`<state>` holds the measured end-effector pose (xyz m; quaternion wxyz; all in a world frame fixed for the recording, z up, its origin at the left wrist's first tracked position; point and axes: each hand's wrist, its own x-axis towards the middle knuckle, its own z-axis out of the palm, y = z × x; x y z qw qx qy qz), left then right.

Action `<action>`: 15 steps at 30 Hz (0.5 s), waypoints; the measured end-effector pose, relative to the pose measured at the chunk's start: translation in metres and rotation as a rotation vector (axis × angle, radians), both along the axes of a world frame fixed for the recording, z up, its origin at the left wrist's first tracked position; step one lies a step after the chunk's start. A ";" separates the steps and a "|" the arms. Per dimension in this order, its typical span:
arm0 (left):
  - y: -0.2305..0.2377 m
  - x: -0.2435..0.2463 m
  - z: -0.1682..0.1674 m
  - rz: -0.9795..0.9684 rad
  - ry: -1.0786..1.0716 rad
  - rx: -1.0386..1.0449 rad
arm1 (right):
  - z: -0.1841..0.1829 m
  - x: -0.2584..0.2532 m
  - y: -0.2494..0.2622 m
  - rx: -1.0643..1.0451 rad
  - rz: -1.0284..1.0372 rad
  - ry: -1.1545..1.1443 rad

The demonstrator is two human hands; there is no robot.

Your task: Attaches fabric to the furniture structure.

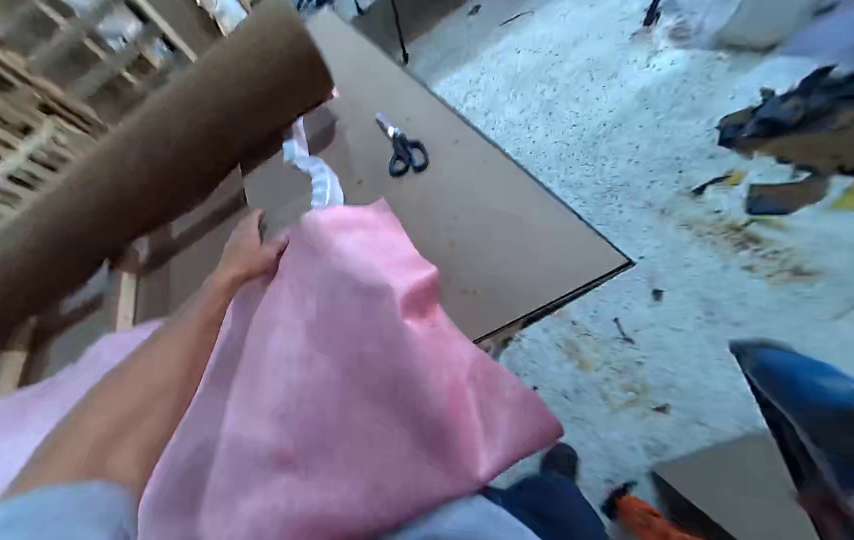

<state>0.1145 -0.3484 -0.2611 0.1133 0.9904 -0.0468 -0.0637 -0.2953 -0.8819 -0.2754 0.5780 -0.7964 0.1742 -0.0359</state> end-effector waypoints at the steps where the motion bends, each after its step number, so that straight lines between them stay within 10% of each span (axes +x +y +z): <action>1: 0.002 0.006 -0.010 -0.027 -0.002 0.007 | 0.009 0.021 0.012 -0.095 0.036 -0.007; 5: -0.015 -0.005 -0.004 -0.236 0.051 0.042 | 0.009 0.120 0.058 -0.602 0.158 -0.104; 15: -0.018 0.052 -0.020 -0.237 -0.185 -0.008 | -0.058 0.266 0.121 -0.870 0.403 -0.149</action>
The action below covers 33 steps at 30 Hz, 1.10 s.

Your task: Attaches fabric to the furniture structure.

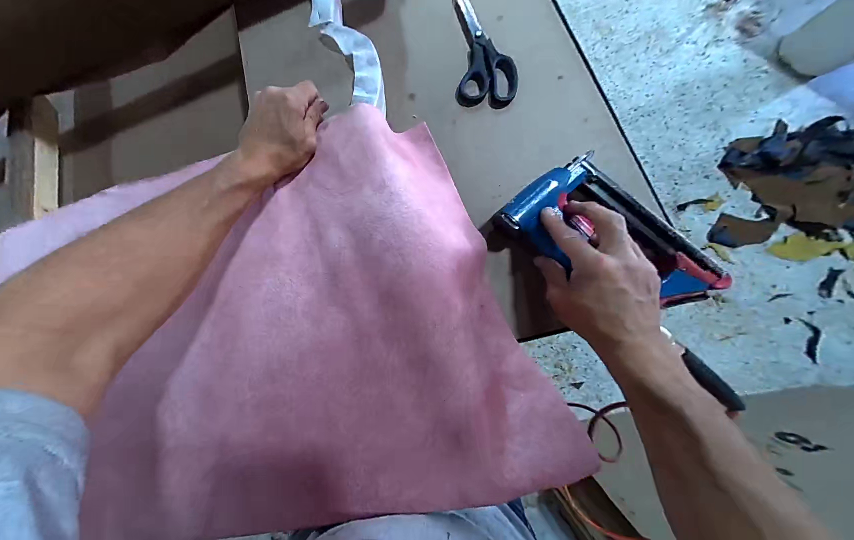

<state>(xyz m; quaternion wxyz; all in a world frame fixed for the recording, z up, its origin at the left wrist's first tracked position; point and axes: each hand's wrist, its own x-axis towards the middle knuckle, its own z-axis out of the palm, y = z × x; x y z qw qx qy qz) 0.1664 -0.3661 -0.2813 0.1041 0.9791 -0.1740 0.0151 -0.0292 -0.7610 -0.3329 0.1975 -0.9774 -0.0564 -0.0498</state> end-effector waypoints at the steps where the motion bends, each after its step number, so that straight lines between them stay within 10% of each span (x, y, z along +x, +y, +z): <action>1: 0.000 -0.003 -0.003 0.006 -0.026 -0.007 | 0.000 -0.002 0.001 -0.031 -0.002 -0.001; 10: -0.004 -0.006 -0.004 0.146 -0.147 -0.089 | 0.077 0.067 0.074 0.088 0.225 -0.057; 17: 0.005 -0.011 -0.006 0.185 -0.110 -0.151 | 0.055 0.215 0.209 -0.068 0.516 0.111; 22: 0.013 -0.011 -0.014 0.028 -0.099 -0.204 | 0.076 0.235 0.210 -0.153 0.601 0.368; 33: 0.026 0.017 -0.026 -0.284 -0.038 -0.159 | 0.061 0.231 0.203 -0.028 0.363 0.162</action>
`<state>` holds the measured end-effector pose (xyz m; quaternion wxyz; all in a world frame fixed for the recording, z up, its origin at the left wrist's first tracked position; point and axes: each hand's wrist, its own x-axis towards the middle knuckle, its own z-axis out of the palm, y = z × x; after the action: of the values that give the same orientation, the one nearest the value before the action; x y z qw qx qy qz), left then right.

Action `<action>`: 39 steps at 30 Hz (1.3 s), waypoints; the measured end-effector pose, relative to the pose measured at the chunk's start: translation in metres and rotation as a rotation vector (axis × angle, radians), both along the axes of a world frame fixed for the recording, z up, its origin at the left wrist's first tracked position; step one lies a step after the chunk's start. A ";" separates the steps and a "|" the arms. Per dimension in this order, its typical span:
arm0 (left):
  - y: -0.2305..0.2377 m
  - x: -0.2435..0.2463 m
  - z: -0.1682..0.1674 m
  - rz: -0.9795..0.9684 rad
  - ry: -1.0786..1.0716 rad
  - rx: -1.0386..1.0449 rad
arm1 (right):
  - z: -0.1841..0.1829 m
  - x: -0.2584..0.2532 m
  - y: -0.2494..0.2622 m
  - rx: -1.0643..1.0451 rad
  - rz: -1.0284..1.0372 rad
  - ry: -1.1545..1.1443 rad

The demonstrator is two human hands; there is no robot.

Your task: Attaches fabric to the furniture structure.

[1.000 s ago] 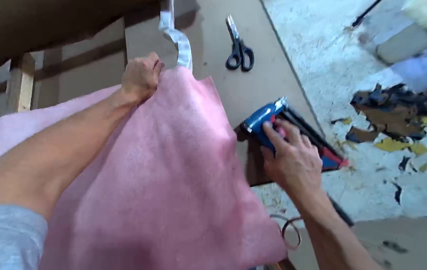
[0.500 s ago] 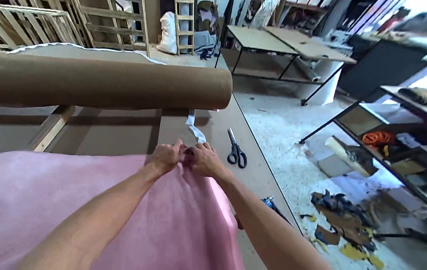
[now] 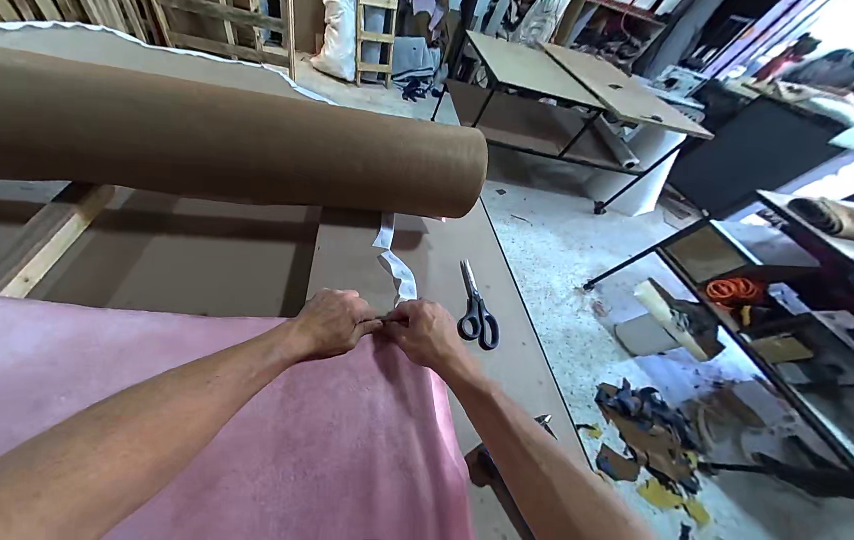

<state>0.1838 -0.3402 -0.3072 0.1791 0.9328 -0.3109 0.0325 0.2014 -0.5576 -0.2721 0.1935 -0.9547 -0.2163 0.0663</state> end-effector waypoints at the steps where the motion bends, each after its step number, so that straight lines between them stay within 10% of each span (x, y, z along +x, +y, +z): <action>1: -0.002 0.000 0.000 0.004 -0.007 0.004 | 0.002 -0.007 -0.010 0.029 -0.039 -0.106; 5: -0.006 -0.004 0.007 0.047 0.078 0.047 | 0.031 -0.098 -0.096 -0.019 -0.342 -0.330; 11: -0.010 -0.007 0.015 0.110 0.127 0.053 | -0.024 -0.254 -0.168 -0.284 -0.650 0.001; 19: -0.007 -0.011 0.013 0.138 0.147 -0.005 | -0.012 -0.212 -0.185 -0.312 -0.437 0.117; 28: -0.010 -0.004 0.005 0.241 0.062 -0.044 | 0.135 -0.166 -0.072 0.196 -0.558 0.276; 39: -0.007 -0.001 0.001 0.245 0.055 -0.049 | 0.097 -0.089 0.031 0.151 -0.518 0.379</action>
<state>0.1826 -0.3475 -0.3060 0.2049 0.9598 -0.1885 0.0359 0.1123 -0.5263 -0.1752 0.3111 -0.9315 0.0695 0.1751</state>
